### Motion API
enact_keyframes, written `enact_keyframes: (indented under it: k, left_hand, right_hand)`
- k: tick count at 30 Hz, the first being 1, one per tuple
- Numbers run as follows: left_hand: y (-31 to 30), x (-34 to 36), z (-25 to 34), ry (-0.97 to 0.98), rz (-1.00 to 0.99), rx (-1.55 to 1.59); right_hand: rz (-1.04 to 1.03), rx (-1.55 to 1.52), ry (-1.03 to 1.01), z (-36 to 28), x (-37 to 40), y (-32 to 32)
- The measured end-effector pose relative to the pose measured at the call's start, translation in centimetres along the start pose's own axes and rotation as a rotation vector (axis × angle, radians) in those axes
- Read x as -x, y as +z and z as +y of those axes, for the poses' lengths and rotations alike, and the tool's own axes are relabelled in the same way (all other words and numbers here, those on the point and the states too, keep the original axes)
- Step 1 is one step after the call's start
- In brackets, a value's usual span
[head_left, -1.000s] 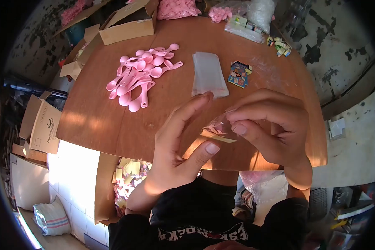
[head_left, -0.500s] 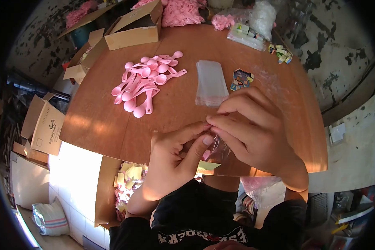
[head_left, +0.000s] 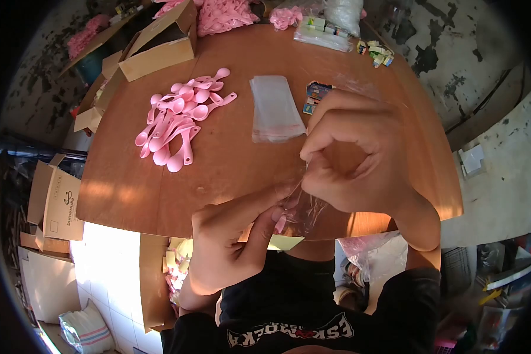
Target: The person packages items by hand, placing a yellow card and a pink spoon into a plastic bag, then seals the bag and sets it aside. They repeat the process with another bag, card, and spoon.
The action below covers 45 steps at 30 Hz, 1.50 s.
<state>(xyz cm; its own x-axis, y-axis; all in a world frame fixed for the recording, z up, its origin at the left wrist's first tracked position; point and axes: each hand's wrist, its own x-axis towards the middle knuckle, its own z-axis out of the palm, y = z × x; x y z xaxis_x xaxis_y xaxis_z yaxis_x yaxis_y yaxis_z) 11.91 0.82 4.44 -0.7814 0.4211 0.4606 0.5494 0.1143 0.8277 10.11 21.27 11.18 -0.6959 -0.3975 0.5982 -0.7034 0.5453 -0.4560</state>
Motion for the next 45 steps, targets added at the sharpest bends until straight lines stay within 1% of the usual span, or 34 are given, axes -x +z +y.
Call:
enact_keyframes:
  k: [1,2,3,5,7,9,10,12,14,15,17,19,21,23,24,26,27,28,30,31,33,34,36,38,39,41,42,44,45]
  left_hand:
    - [0.1,0.5,-0.4,0.015,0.085,0.164]
    - [0.1,0.8,-0.8,0.029,0.172,0.327]
    - [0.1,0.7,-1.0,0.027,0.173,0.333]
    - [-0.1,0.4,-1.4,0.153,0.370,0.454]
    - [-0.2,0.2,-1.4,0.164,0.383,0.458]
    - [-0.1,-0.2,-0.7,0.073,0.445,0.380]
    - [-0.2,-0.4,-0.6,0.074,0.417,0.352]
    - [-0.5,-0.8,-0.8,0.077,0.396,0.313]
    - [-0.5,-1.1,-1.3,0.072,0.375,0.283]
    - [-0.3,-1.3,-1.5,0.061,0.381,0.280]
    - [0.4,-2.0,-1.8,-0.034,0.367,0.342]
    - [0.9,-2.5,-2.4,-0.012,0.330,0.330]
    - [1.8,-2.8,-2.6,-0.021,0.313,0.403]
    - [2.3,-2.8,-2.9,-0.012,0.292,0.413]
    - [2.3,-2.8,-3.0,-0.014,0.270,0.419]
    - [2.1,-2.7,-3.1,-0.011,0.249,0.420]
    - [1.8,-2.4,-3.2,0.022,0.232,0.486]
    - [1.6,-2.3,-3.2,0.054,0.214,0.550]
    - [1.3,-2.4,-3.1,0.082,0.237,0.551]
    - [1.2,-2.6,-3.1,0.110,0.259,0.559]
    - [0.6,-2.7,-3.9,0.118,0.235,0.551]
    - [0.6,-2.8,-4.2,0.118,0.217,0.515]
    - [0.6,-3.1,-4.5,0.132,0.193,0.477]
    - [1.0,-3.4,-4.5,0.067,0.152,0.505]
    - [1.0,-3.5,-4.7,0.070,0.160,0.505]
    - [1.0,-3.6,-4.9,-0.024,0.008,0.547]
    - [1.2,-3.5,-4.3,-0.034,0.025,0.592]
    - [1.3,-3.2,-4.8,-0.062,0.021,0.623]
    - [1.4,-3.0,-5.1,-0.094,0.017,0.655]
  right_hand:
    - [0.084,-0.062,0.047,0.6,-0.2,-0.6]
    - [0.176,-0.227,0.159,1.2,-0.4,-1.6]
    - [0.267,-0.393,0.270,2.1,-0.7,-3.1]
    - [0.157,-0.724,0.103,7.7,-0.9,-7.4]
    - [0.033,-1.199,-0.116,14.4,0.2,-9.4]
    - [0.121,-0.501,0.868,21.3,2.7,-9.3]
    - [0.122,-0.494,0.868,23.0,4.6,-9.0]
    - [0.244,0.049,0.842,26.6,8.2,-8.5]
    - [0.337,0.578,0.760,28.1,9.6,-7.9]
    - [0.325,0.573,0.761,26.6,9.3,-7.2]
    - [0.324,0.317,0.645,19.6,6.4,-5.4]
    - [0.147,-0.106,0.530,13.1,4.5,-3.4]
    - [-0.042,-0.199,0.269,8.7,3.6,-1.3]
    - [-0.047,-0.293,0.189,5.2,3.0,1.2]
    - [-0.046,-0.292,0.189,4.3,3.0,2.3]
    - [0.037,-0.489,0.316,3.2,2.9,3.7]
    - [0.038,-0.491,0.310,3.2,2.7,3.5]
    - [0.067,-0.452,0.249,3.1,2.3,3.1]
    - [0.159,-0.386,0.140,2.5,1.1,1.8]
    - [0.161,-0.389,0.137,2.3,0.9,1.5]
    - [0.287,-0.333,0.109,2.2,0.7,1.0]
    - [0.099,-0.262,0.152,3.1,0.7,1.3]
    - [0.102,-0.284,0.154,3.5,1.4,1.9]
    - [0.104,-0.343,0.162,3.2,1.6,2.0]
    - [0.097,-0.342,0.157,3.1,1.5,2.1]
    - [0.136,-0.487,0.240,2.8,1.6,2.4]
    - [0.139,-0.486,0.238,2.7,1.5,2.5]
    - [0.154,-0.581,0.360,2.3,1.4,2.5]
    - [0.154,-0.581,0.360,2.0,1.5,2.5]
